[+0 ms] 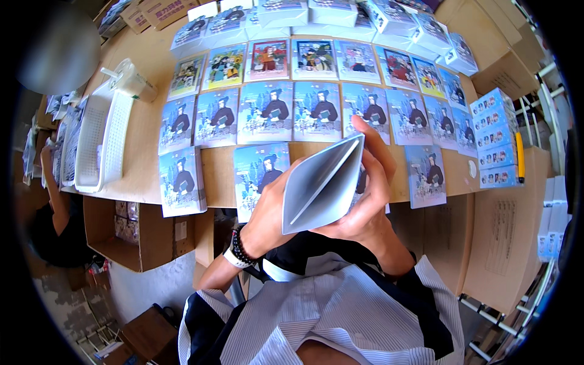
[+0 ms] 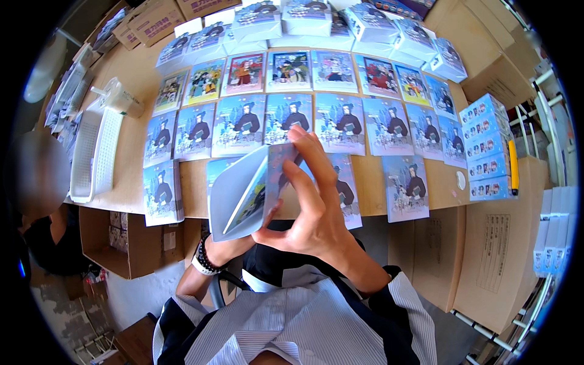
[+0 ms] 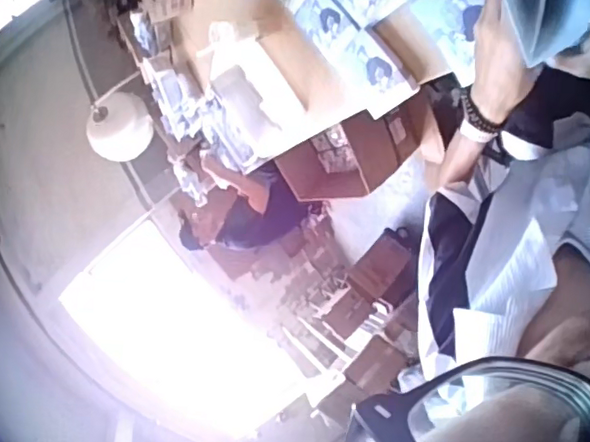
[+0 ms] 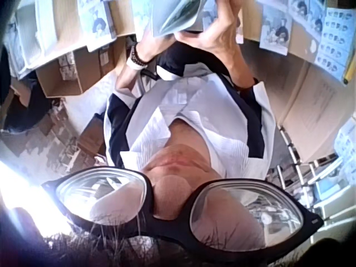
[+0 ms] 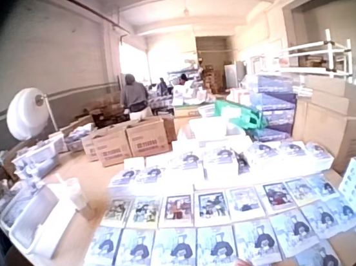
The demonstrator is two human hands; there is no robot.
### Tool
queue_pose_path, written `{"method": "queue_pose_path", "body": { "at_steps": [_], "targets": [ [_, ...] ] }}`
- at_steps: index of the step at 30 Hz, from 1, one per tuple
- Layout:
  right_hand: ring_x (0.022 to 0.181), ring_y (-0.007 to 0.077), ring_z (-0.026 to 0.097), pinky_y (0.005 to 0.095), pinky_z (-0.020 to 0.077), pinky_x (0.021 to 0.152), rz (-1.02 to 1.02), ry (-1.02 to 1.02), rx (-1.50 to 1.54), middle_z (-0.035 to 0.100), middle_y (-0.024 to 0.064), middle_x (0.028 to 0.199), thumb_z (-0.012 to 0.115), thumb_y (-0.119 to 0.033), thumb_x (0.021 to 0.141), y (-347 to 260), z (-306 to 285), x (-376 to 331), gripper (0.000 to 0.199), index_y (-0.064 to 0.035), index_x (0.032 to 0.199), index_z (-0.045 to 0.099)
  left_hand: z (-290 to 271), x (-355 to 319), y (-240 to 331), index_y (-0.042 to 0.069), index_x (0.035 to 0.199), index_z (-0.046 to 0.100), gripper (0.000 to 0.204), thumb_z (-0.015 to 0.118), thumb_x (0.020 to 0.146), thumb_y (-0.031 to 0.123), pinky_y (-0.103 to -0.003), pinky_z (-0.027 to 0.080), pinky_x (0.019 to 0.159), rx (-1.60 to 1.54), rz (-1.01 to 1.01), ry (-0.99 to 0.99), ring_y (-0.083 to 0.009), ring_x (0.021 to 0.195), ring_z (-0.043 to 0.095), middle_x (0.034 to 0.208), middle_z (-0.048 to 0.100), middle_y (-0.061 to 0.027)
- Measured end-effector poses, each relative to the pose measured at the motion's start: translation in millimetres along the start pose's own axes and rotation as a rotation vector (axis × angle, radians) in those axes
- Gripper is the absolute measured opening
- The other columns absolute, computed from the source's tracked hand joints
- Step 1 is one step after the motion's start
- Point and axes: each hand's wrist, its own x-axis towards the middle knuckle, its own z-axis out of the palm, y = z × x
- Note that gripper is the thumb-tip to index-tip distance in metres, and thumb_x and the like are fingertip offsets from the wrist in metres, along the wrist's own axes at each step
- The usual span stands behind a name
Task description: The person sits at a desk and repeatedly picks up small rectangular cards, wipes them with a white cloth, and places them into neat stacks. The person handles the cards one by one, occasionally flipping them over to check the back, and arranges them into multiple piles on the table.
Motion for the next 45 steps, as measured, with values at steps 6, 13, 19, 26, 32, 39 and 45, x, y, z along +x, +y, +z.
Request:
{"method": "queue_pose_path", "body": {
  "at_steps": [6, 13, 19, 26, 32, 39, 45],
  "targets": [
    [0.137, 0.0467, 0.044, 0.0527, 0.0410, 0.111, -0.010, -0.023, -0.088, 0.037, 0.0343, 0.150, 0.098, -0.040, 0.060, -3, 2, 2, 0.115, 0.0004, 0.143, 0.030, -8, 6, 9, 0.002, 0.143, 0.045, 0.070, 0.071, 0.078, 0.004, -0.044, 0.057, 0.089, 0.144, 0.160, 0.070, -0.0427, 0.113, 0.063, 0.136, 0.057, -0.0199],
    [0.138, 0.0456, 0.040, 0.0554, 0.0368, 0.112, -0.019, -0.069, -0.149, 0.034, 0.0352, 0.150, 0.093, -0.053, 0.066, -5, 9, 0, 0.122, -0.0038, 0.149, 0.018, -8, -3, 6, 0.003, 0.145, 0.043, 0.074, 0.071, 0.077, 0.001, -0.045, 0.057, 0.090, 0.140, 0.089, 0.075, -0.0434, 0.114, 0.063, 0.138, 0.056, -0.0197],
    [0.138, 0.0475, 0.042, 0.0551, 0.0396, 0.112, -0.006, -0.013, -0.071, 0.035, 0.0342, 0.150, 0.098, -0.040, 0.061, -8, 15, 0, 0.114, -0.0020, 0.142, 0.028, -11, -5, 3, 0.002, 0.143, 0.044, 0.071, 0.072, 0.078, 0.002, -0.044, 0.057, 0.091, 0.182, 0.144, 0.100, -0.0428, 0.113, 0.064, 0.136, 0.058, -0.0207],
    [0.140, 0.0513, 0.040, 0.0670, 0.0343, 0.114, -0.003, 0.013, 0.040, 0.033, 0.0303, 0.152, 0.099, -0.029, 0.057, -4, 21, -4, 0.115, -0.0076, 0.147, 0.029, -13, -8, 6, -0.002, 0.131, 0.056, 0.056, 0.073, 0.078, 0.002, -0.042, 0.057, 0.089, 0.215, 0.157, 0.126, -0.0406, 0.111, 0.065, 0.130, 0.060, -0.0211],
    [0.142, 0.0513, 0.036, 0.0651, 0.0340, 0.115, 0.019, -0.020, 0.035, 0.030, 0.0295, 0.154, 0.099, -0.025, 0.056, -7, 16, -2, 0.115, -0.0071, 0.147, 0.030, -13, -11, 8, -0.001, 0.131, 0.058, 0.056, 0.075, 0.077, 0.002, -0.043, 0.057, 0.088, 0.243, 0.116, 0.118, -0.0409, 0.107, 0.067, 0.127, 0.063, -0.0210],
    [0.145, 0.0490, 0.034, 0.0558, 0.0354, 0.117, 0.095, -0.110, 0.018, 0.029, 0.0307, 0.157, 0.089, -0.020, 0.075, 0, -1, -2, 0.098, -0.0038, 0.150, 0.029, -41, -5, 4, -0.004, 0.111, 0.063, 0.016, 0.064, 0.099, 0.007, -0.032, 0.055, 0.071, 0.177, -0.180, 0.403, -0.0189, 0.080, 0.071, 0.097, 0.074, -0.0158],
    [0.142, 0.0421, 0.041, 0.0488, 0.0370, 0.116, 0.314, -0.118, -0.244, 0.040, 0.0272, 0.152, 0.077, -0.010, 0.084, 23, -54, -32, 0.078, -0.0014, 0.148, 0.035, -160, 6, -82, -0.002, 0.099, 0.055, 0.018, 0.055, 0.105, 0.015, -0.029, 0.050, 0.062, 0.284, -0.328, 0.615, -0.0138, 0.072, 0.065, 0.085, 0.067, -0.0134]
  ]
}}
